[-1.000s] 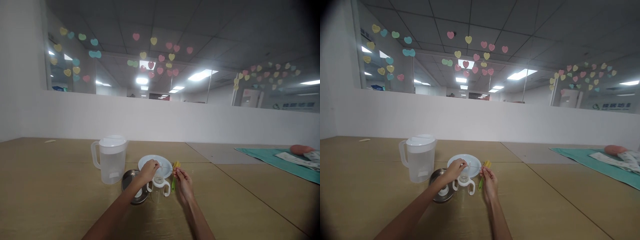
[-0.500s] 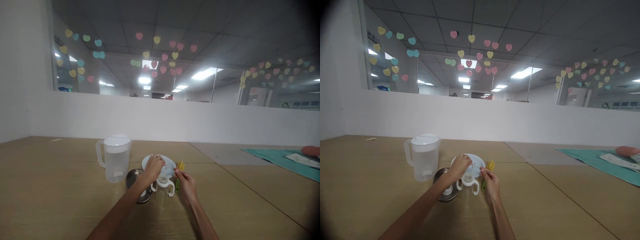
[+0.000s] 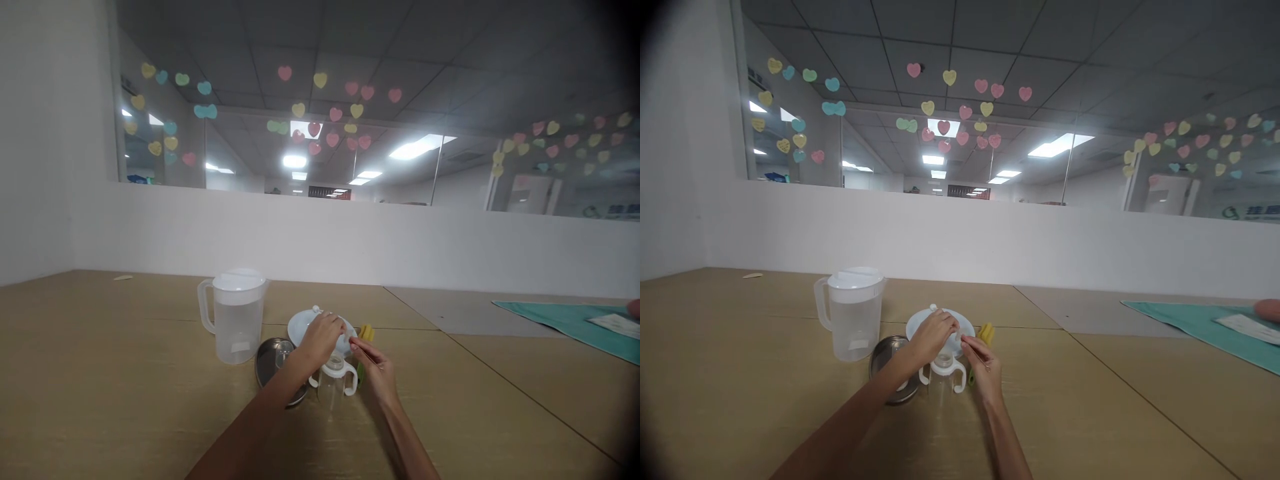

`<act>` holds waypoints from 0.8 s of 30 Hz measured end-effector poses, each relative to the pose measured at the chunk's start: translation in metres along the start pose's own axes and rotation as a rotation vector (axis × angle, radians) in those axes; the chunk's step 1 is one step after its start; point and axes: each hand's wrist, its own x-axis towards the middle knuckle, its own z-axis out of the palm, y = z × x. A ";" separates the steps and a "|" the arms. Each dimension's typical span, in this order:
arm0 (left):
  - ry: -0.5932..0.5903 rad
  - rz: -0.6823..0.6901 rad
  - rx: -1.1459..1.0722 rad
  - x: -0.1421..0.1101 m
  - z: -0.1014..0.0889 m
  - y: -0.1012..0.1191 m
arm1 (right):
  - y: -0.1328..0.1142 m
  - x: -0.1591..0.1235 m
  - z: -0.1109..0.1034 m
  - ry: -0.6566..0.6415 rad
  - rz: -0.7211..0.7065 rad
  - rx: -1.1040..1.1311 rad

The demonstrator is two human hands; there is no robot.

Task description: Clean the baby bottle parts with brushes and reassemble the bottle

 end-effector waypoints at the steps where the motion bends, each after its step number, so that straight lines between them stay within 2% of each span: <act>1: -0.001 -0.014 0.003 0.000 -0.001 -0.002 | -0.002 -0.001 0.000 -0.035 0.040 0.049; 4: 0.003 -0.084 0.000 -0.003 -0.002 -0.009 | -0.010 -0.001 -0.001 -0.167 0.165 0.242; 6: -0.009 -0.107 -0.006 -0.005 -0.002 -0.012 | -0.016 0.000 -0.005 -0.201 0.204 0.363; 11: -0.013 -0.137 -0.025 -0.006 0.003 -0.015 | -0.014 0.002 -0.010 -0.116 0.177 0.398; 17: 0.008 -0.129 -0.125 -0.006 0.003 -0.012 | -0.007 -0.001 -0.004 -0.063 0.221 0.395; 24: 0.060 -0.028 -0.256 -0.005 -0.001 0.006 | -0.004 -0.002 0.003 -0.107 0.260 0.394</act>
